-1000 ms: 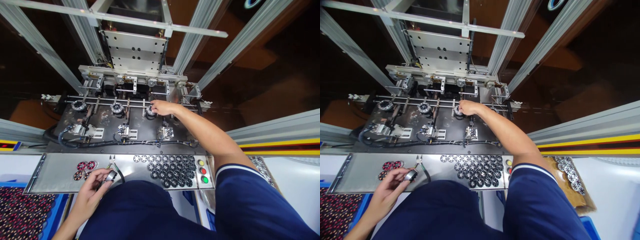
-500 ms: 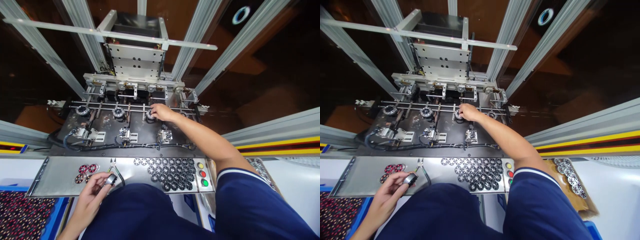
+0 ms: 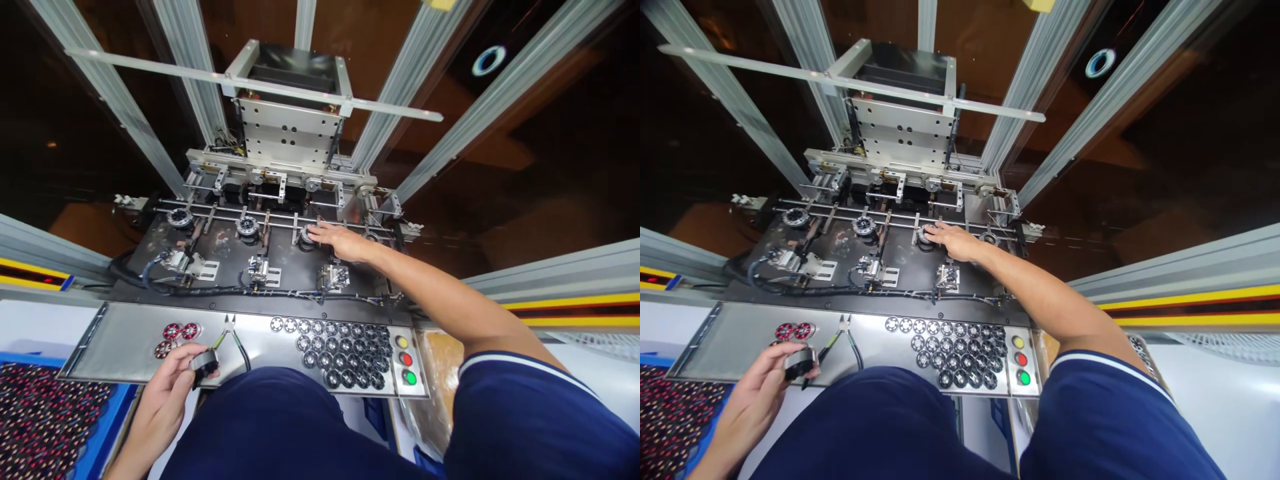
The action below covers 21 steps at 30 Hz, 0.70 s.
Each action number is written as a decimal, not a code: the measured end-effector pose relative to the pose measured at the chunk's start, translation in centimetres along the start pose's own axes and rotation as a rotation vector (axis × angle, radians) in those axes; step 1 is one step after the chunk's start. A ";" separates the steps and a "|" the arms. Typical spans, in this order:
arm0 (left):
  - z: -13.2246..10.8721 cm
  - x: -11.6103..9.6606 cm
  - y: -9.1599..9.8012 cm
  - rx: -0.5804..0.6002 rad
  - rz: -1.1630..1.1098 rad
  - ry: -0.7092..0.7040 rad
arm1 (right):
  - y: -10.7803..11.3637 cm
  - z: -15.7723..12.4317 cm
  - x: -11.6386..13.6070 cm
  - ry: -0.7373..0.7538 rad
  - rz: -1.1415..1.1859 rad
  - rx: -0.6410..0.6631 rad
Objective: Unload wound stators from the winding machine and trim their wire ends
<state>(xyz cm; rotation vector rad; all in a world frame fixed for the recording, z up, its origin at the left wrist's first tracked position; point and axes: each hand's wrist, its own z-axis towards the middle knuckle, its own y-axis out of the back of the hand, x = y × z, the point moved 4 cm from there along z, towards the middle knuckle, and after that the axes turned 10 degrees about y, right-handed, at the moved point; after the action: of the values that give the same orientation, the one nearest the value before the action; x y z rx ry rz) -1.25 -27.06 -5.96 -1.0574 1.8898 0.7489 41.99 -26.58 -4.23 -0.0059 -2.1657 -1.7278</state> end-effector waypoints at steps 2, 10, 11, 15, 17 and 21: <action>0.4 -1.0 0.0 0.028 0.001 -0.069 | 0.3 0.1 0.1 -0.009 -0.004 -0.001; -1.2 -7.0 -0.5 0.107 0.040 -0.404 | 5.0 -0.2 12.5 0.144 0.087 -0.394; -1.7 -7.2 -0.6 0.106 0.054 -0.415 | 5.2 -0.9 15.9 0.291 0.185 -0.487; -3.3 -7.1 -0.8 0.125 0.178 -0.462 | 3.1 -3.1 26.5 0.628 0.353 -0.520; -3.9 -6.8 -1.1 0.162 0.222 -0.486 | 1.6 -3.7 28.6 0.597 0.350 -0.602; -4.9 -6.3 -2.1 0.274 0.083 -0.458 | -0.8 -4.4 29.1 0.490 0.416 -0.854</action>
<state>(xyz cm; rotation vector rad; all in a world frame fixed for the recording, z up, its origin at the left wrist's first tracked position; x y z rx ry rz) 0.68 -29.52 1.73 -0.5789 1.5883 0.6856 15.88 -37.42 4.15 -0.2126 -0.9067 -1.9805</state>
